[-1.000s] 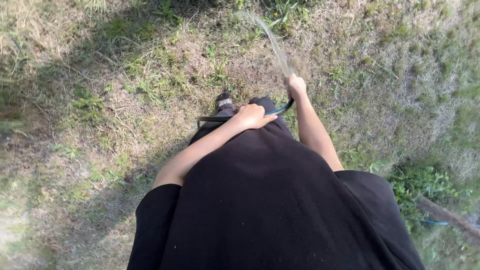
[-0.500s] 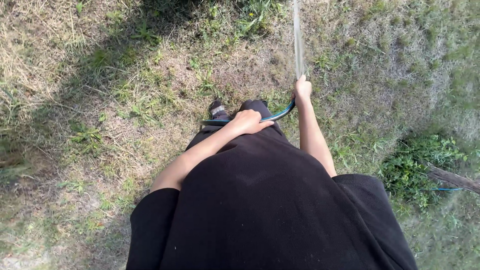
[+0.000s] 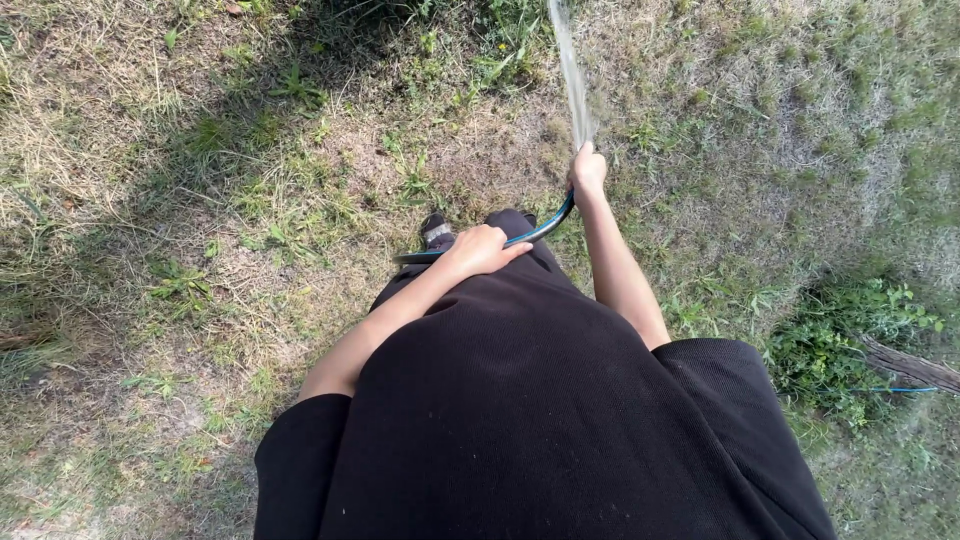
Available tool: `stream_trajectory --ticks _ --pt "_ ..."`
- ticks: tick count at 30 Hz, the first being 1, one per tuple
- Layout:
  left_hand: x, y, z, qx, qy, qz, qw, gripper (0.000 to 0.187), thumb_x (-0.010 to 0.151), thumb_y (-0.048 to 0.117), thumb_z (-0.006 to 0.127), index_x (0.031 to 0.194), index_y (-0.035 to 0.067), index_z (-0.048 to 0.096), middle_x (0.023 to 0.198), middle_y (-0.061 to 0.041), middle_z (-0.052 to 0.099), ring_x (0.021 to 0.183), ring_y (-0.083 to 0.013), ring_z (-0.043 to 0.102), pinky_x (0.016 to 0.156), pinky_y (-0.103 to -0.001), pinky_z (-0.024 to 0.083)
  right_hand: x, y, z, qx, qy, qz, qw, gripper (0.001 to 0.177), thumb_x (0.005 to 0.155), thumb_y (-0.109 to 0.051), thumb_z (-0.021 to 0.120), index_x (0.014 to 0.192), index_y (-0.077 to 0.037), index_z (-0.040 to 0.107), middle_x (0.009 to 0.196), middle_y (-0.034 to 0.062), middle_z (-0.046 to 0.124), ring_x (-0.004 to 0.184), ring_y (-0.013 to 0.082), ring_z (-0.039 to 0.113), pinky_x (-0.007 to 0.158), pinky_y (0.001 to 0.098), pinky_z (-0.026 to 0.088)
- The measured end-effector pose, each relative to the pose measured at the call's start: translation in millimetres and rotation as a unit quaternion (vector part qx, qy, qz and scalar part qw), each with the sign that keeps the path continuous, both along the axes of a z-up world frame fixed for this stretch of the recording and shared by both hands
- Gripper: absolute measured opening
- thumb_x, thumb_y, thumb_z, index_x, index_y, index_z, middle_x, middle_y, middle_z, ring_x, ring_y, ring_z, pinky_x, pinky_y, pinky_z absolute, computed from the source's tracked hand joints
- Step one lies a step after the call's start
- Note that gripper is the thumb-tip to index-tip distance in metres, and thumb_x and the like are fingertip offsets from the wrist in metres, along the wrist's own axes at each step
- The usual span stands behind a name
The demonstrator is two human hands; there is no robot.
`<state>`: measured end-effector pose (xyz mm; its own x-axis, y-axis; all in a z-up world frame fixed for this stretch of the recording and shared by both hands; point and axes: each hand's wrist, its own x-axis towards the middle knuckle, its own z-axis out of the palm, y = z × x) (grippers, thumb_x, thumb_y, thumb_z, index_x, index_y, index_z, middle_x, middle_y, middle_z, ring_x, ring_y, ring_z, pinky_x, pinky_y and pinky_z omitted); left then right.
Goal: The person walks across a grassy yard holding a garden hose and sprays water onto the ground, moving between spots near tree trunks and low vegetation. They occasionally reposition the hose and redirect the water stream to different areas of the yard.
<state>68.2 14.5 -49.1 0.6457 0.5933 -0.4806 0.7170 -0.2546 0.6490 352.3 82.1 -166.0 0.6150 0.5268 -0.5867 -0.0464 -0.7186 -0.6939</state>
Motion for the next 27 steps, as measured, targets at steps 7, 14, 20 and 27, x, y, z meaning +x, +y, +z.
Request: stream_trajectory --ticks 7,14,20,27 --pt "-10.1 6.5 5.0 -0.017 0.017 0.009 1.000 0.080 0.092 0.074 0.051 0.075 -0.001 0.075 0.072 -0.022 0.071 0.075 -0.0392 0.074 0.071 -0.050 0.059 -17.9 16.4 15.5 0.033 0.007 -0.012 0.999 0.054 0.104 -0.042 0.038 0.065 -0.006 0.049 0.052 0.0051 0.048 0.038 0.0205 0.048 0.037 0.0378 0.040" --pt "-14.7 4.8 6.4 -0.025 0.011 0.038 0.999 0.080 0.092 0.074 0.051 0.076 -0.001 0.075 0.073 -0.023 0.072 0.077 -0.0395 0.074 0.074 -0.050 0.058 -34.2 30.0 27.2 0.004 -0.013 0.067 0.998 0.051 0.102 -0.040 0.040 0.069 -0.003 0.049 0.053 0.0061 0.050 0.040 0.0219 0.050 0.038 0.0397 0.041" --pt "-19.4 2.3 11.8 -0.034 0.011 0.053 0.998 0.081 0.094 0.073 0.050 0.075 -0.001 0.074 0.072 -0.022 0.071 0.076 -0.0390 0.074 0.074 -0.049 0.057 -39.5 44.3 13.7 -0.058 -0.099 0.177 0.978 0.054 0.101 -0.040 0.040 0.077 0.004 0.061 0.061 0.0130 0.062 0.051 0.0269 0.063 0.052 0.0436 0.051" --pt "-26.3 -2.2 11.5 -0.048 0.005 0.076 0.996 0.081 0.095 0.073 0.047 0.069 -0.001 0.070 0.065 -0.019 0.068 0.067 -0.0360 0.073 0.066 -0.048 0.056 -59.0 47.1 2.2 -0.132 -0.173 0.424 0.879 0.060 0.102 -0.036 0.037 0.079 0.008 0.070 0.067 0.0235 0.068 0.065 0.0368 0.070 0.078 0.0460 0.057"
